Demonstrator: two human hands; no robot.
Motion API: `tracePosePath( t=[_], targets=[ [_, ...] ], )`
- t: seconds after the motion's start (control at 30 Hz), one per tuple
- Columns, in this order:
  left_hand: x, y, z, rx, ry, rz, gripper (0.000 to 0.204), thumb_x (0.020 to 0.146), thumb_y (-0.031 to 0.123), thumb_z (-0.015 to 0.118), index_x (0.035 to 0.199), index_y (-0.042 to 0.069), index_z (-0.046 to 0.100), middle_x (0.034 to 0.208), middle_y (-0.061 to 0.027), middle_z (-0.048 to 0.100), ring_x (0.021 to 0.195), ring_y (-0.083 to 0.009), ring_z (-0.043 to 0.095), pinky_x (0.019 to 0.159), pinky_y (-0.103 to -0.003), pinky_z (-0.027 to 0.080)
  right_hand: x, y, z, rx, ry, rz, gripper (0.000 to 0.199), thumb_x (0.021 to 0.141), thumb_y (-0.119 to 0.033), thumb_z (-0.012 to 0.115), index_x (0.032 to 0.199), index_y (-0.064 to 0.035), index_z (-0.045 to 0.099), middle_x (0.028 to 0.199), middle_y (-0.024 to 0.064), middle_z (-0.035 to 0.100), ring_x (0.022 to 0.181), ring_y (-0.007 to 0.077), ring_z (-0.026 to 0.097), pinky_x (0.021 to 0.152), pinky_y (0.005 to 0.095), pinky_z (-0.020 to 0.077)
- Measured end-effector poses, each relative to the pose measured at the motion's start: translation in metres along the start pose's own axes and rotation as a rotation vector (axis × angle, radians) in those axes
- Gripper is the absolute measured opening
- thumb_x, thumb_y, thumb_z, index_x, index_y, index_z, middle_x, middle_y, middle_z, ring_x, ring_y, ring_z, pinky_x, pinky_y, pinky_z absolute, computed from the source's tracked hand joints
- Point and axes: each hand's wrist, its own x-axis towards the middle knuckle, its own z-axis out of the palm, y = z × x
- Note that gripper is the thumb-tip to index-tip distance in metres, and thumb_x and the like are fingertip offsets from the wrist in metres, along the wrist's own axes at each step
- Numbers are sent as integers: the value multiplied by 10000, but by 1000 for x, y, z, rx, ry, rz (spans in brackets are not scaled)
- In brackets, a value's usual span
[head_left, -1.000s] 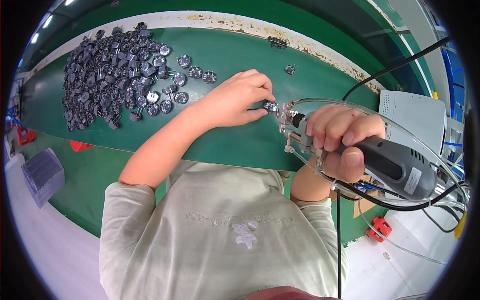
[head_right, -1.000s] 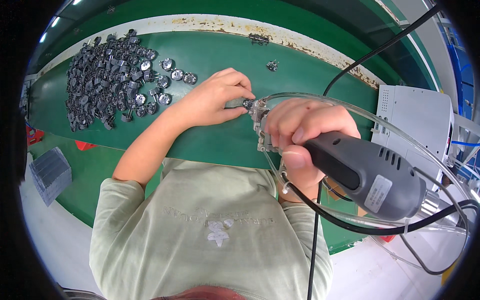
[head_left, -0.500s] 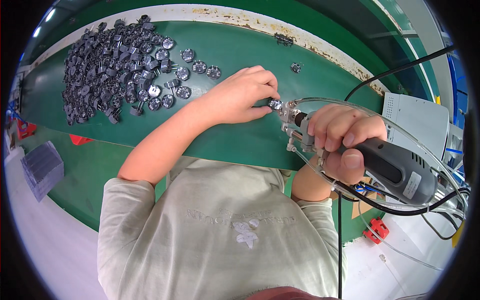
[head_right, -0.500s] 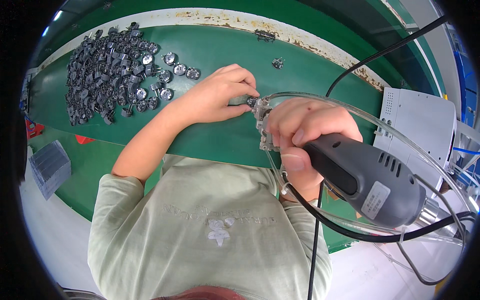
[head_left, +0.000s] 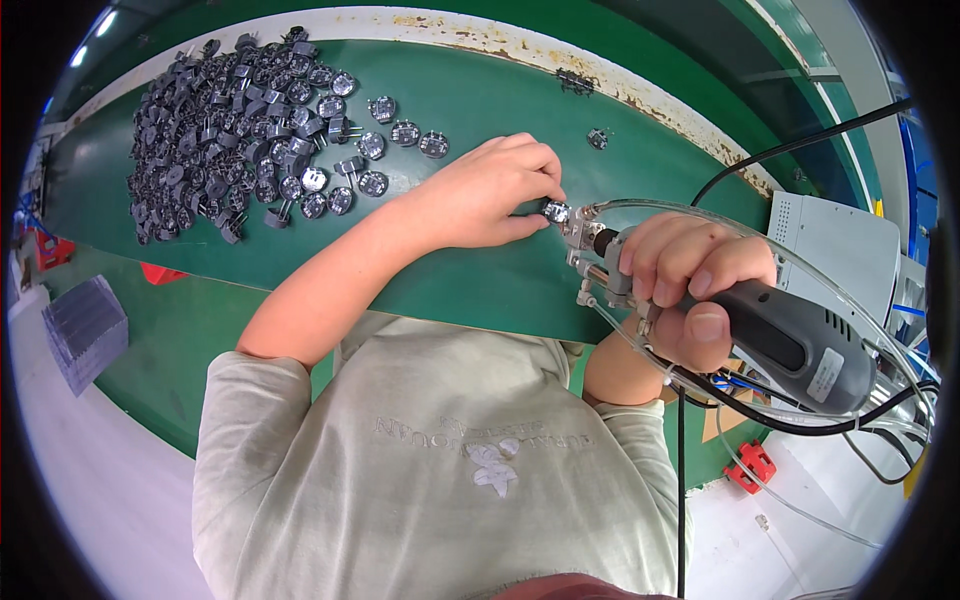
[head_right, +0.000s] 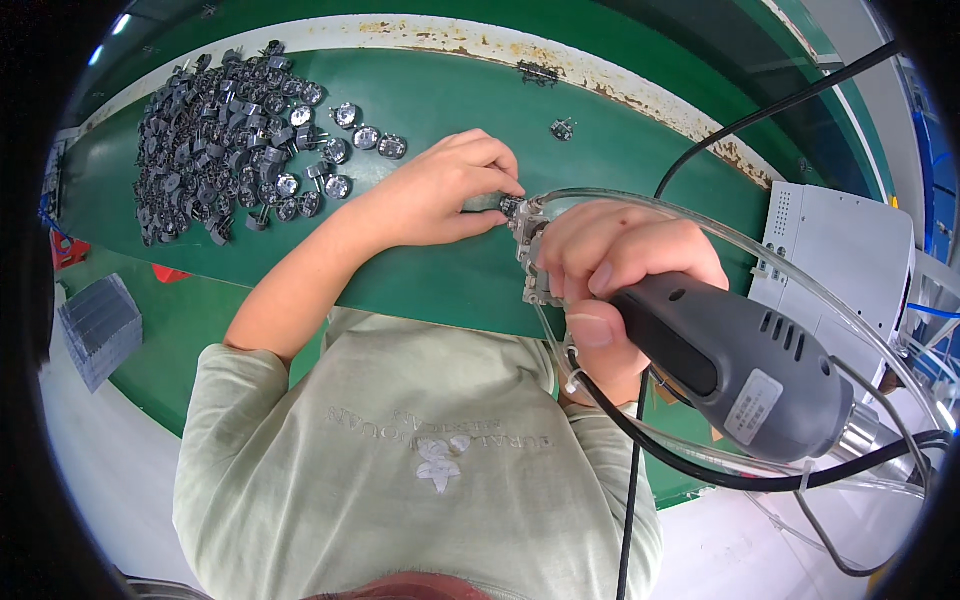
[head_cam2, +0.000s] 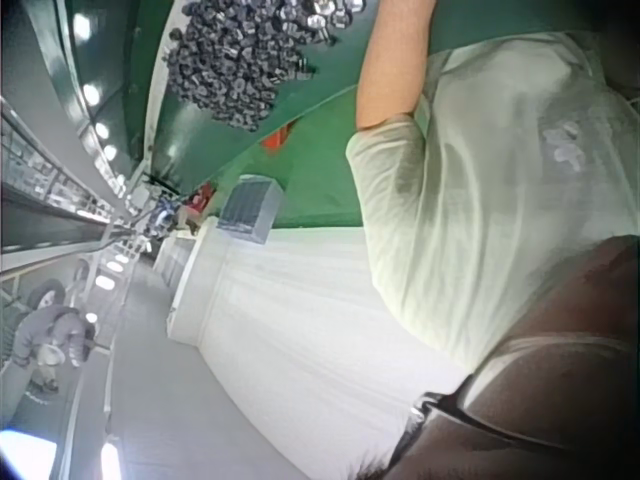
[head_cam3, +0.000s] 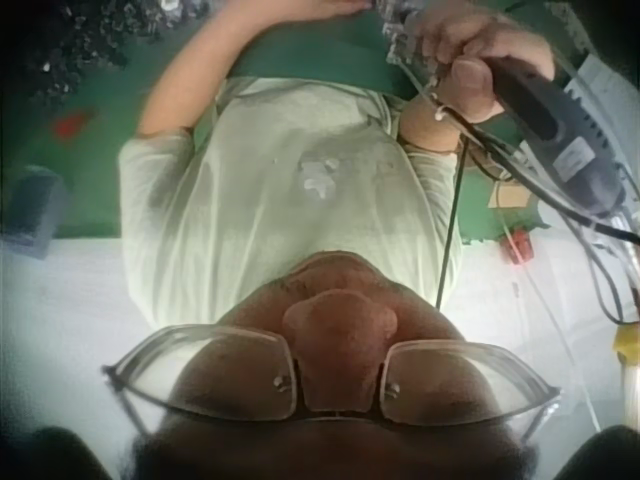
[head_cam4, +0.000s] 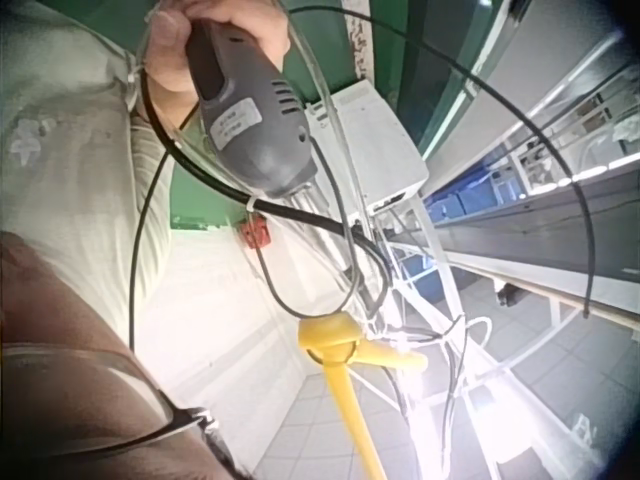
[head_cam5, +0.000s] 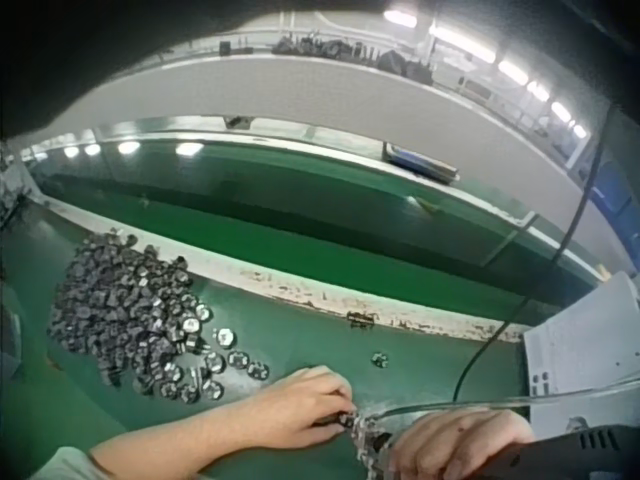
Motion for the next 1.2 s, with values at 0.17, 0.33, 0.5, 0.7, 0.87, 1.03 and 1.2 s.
tracePosePath(
  t=[0.17, 0.33, 0.5, 0.7, 0.87, 1.03, 1.2],
  targets=[
    [0, 0, 1, -5, 6, 2, 286, 793, 94, 811, 1063, 49, 728, 1098, -60, 642, 1072, -291, 601, 958, -411, 499, 0, 0, -4, 17, -22, -4, 254, 922, -242, 692, 962, -71, 508, 689, 69, 577, 546, 208, 578, 552, 407, 539],
    [0, 0, 0, -8, -5, -1, 291, 796, 93, 809, 1070, 48, 725, 1095, -60, 643, 1072, -292, 600, 960, -413, 495, -1, 1, -2, 11, -10, 9, 255, 919, -240, 696, 965, -69, 511, 696, 74, 581, 551, 209, 580, 559, 412, 539],
    [-1, 1, 2, 2, 31, 10, 281, 795, 91, 807, 1062, 64, 723, 1140, -66, 627, 1085, -288, 599, 974, -417, 486, 0, 0, -6, 22, -42, 7, 249, 923, -241, 688, 968, -69, 514, 702, 75, 586, 559, 208, 586, 563, 413, 539],
    [1, 6, -3, -4, 49, 74, 220, 799, 120, 796, 999, 108, 706, 1150, -38, 595, 1134, -269, 575, 987, -422, 467, -4, -5, -13, 96, -22, -50, 304, 934, -228, 744, 1025, -64, 505, 739, 71, 588, 598, 210, 600, 616, 430, 561],
    [1, 2, -2, 61, 92, 160, 177, 788, 118, 825, 927, 98, 717, 1162, -43, 607, 1120, -287, 565, 987, -427, 465, -4, -7, -12, 87, -57, -82, 328, 941, -265, 744, 1049, -82, 494, 763, 55, 586, 606, 207, 598, 615, 411, 559],
    [1, 1, -2, 41, 80, 144, 156, 788, 132, 829, 893, 96, 719, 1138, -25, 619, 1119, -275, 566, 977, -420, 457, -6, -8, -12, 73, -46, -97, 350, 949, -303, 752, 1047, -89, 493, 766, 51, 583, 611, 206, 598, 609, 411, 554],
    [1, 2, -1, 34, 67, 106, 120, 811, 148, 814, 837, 102, 706, 1060, 19, 633, 1099, -221, 586, 965, -396, 462, -6, -10, -11, 43, -65, -92, 349, 956, -302, 751, 1046, -85, 492, 764, 52, 581, 625, 207, 607, 613, 410, 558]
  ],
)
